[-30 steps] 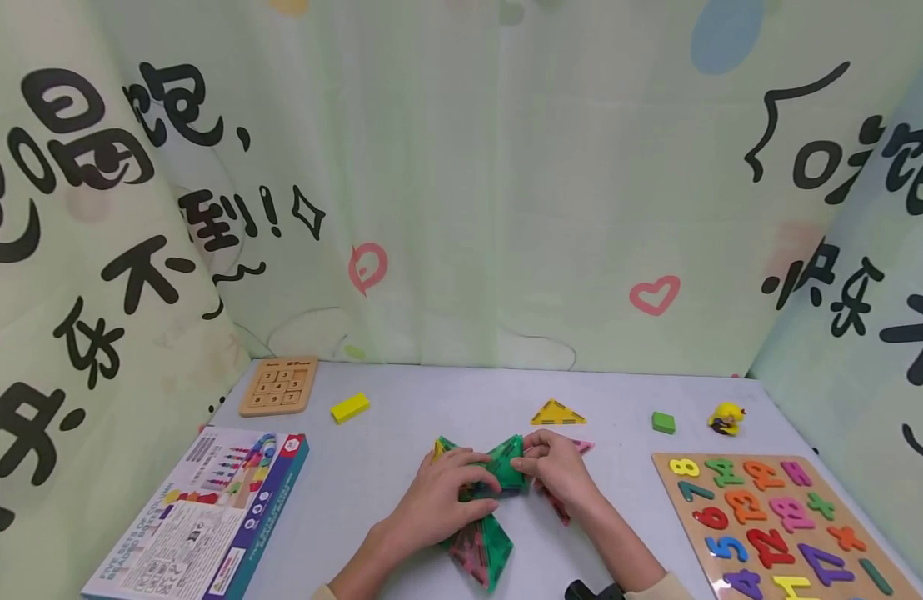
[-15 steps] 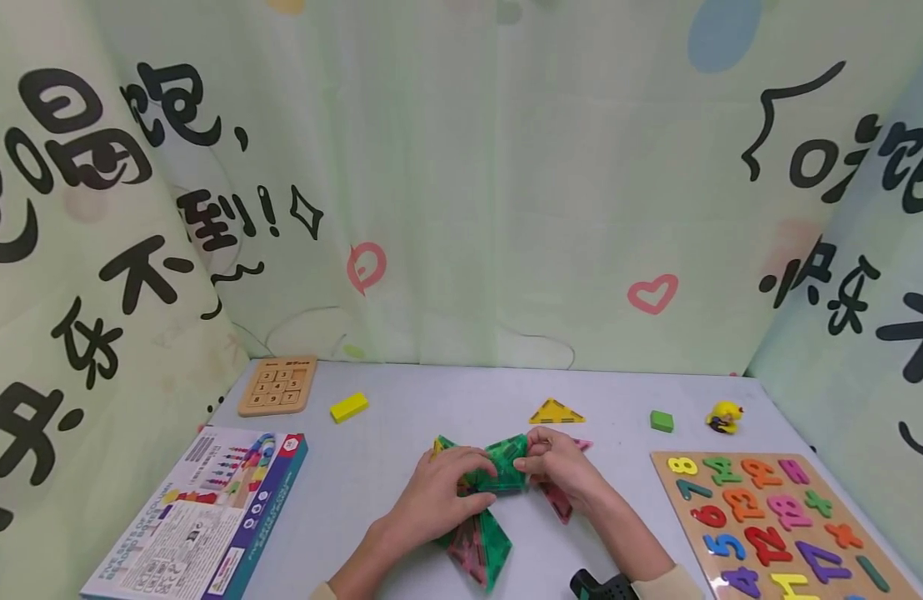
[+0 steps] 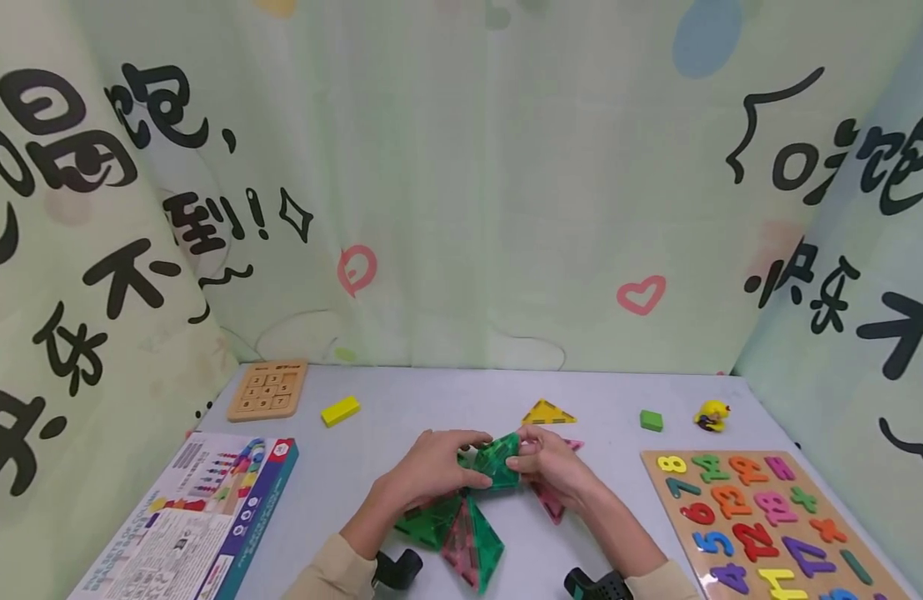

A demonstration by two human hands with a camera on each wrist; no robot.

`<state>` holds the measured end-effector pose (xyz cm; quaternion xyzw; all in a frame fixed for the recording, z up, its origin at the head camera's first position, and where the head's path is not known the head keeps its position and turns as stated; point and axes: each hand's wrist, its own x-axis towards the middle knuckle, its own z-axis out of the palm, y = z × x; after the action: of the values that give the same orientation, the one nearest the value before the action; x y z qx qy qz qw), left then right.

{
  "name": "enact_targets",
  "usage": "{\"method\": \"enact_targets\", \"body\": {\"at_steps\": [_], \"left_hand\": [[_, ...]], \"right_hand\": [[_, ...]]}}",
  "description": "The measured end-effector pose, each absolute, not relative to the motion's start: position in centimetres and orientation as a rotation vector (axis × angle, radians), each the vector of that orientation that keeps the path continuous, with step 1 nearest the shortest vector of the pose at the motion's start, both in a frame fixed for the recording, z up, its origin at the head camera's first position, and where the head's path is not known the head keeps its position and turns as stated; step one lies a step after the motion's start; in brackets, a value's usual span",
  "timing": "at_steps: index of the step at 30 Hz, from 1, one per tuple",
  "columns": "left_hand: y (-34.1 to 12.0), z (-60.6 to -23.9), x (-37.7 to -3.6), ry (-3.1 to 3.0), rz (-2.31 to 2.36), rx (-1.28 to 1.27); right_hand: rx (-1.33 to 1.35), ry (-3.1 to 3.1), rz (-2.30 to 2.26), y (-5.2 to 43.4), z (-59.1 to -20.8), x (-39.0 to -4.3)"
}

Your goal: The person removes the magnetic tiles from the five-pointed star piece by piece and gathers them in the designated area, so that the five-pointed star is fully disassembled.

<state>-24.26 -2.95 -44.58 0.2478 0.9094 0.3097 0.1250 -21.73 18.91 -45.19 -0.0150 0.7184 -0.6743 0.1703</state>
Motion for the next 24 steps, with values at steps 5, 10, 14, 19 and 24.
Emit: {"method": "enact_targets", "body": {"at_steps": [5,10,14,19,24], "left_hand": [[-3.1,-44.5,-24.5,2.575,0.986,0.654],[-3.4,-44.5,-25.1,2.539,1.034,0.66],[-3.6,-44.4,-26.0,2.5,1.192,0.676],[-3.7,-44.2,-26.8,2.468,1.267,0.697],[-3.8,-43.9,-27.7,2.425,1.383,0.623]], "right_hand": [[-0.028,2.085,-1.898,18.7,-45.3,-21.5],[-0.006,2.169,-1.847,18.4,-45.3,-21.3],[0.033,2.27,-1.78,18.0,-45.1,-21.1],[0.063,2.334,-1.758,17.6,-44.9,-20.9],[0.056,2.364,-1.73,17.4,-44.7,-20.7]]}}
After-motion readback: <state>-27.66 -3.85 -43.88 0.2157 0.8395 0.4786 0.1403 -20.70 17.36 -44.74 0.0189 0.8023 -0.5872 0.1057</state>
